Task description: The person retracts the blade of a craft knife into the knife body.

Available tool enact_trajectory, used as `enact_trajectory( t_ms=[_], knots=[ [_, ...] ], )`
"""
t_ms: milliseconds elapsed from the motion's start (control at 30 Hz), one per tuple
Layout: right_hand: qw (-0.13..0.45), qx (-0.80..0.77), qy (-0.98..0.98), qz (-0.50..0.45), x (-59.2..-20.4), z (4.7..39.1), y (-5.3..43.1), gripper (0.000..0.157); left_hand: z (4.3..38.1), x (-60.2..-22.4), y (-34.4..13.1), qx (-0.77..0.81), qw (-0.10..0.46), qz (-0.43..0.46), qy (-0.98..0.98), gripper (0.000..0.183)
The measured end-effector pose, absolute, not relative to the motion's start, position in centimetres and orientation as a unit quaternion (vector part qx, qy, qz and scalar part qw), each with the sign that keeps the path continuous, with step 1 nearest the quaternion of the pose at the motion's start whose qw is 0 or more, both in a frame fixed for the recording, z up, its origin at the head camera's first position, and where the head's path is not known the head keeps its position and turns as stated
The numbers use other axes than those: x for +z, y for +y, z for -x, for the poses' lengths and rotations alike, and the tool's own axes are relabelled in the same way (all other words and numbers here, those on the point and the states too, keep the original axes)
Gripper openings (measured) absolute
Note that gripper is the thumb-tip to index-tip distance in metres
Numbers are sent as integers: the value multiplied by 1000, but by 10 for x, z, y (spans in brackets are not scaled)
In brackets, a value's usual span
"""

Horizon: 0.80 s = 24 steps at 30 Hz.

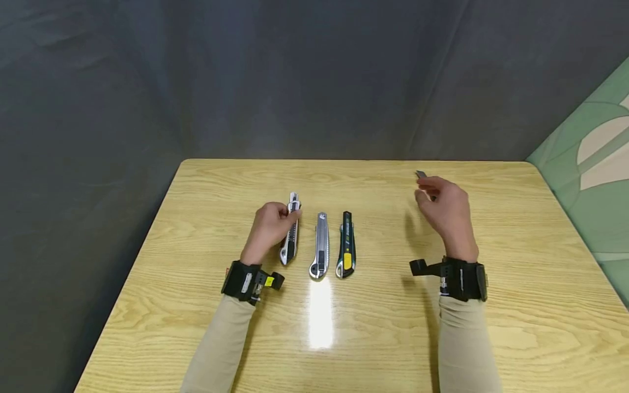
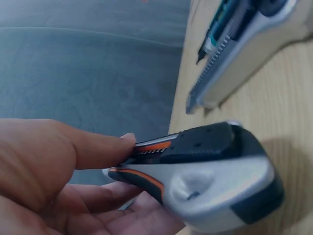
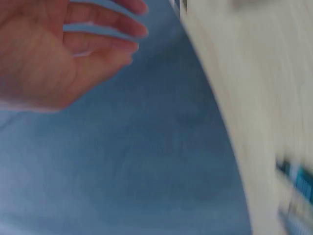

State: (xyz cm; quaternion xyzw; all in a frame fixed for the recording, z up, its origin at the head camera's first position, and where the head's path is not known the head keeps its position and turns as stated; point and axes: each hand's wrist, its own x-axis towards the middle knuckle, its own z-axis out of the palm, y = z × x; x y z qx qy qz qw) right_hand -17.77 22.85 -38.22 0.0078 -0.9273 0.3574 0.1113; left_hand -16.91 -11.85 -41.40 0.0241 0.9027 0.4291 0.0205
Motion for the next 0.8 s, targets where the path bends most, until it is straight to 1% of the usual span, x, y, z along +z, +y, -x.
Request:
enact_trajectory(
  t_ms=[100, 200, 333, 433, 500, 600, 800],
  knots=[
    [91, 327, -939, 56, -392, 175, 251, 32, 170, -417, -121, 423, 37, -25, 905, 44],
    [63, 308, -945, 91, -402, 172, 268, 37, 170, -418, -124, 414, 48, -19, 909, 46],
    [33, 291, -950, 106, -408, 170, 280, 46, 169, -419, -126, 411, 52, -6, 910, 47],
    [11, 279, -953, 115, -409, 169, 282, 54, 169, -418, -127, 415, 51, 1, 908, 45],
    [-2, 273, -954, 121, -410, 169, 282, 56, 168, -417, -126, 416, 49, 3, 908, 43],
    [-12, 268, -954, 130, -412, 171, 281, 54, 167, -416, -125, 404, 39, 3, 914, 43],
    [-5, 258, -955, 144, -416, 173, 280, 45, 165, -413, -125, 371, 20, 5, 928, 44]
  ],
)
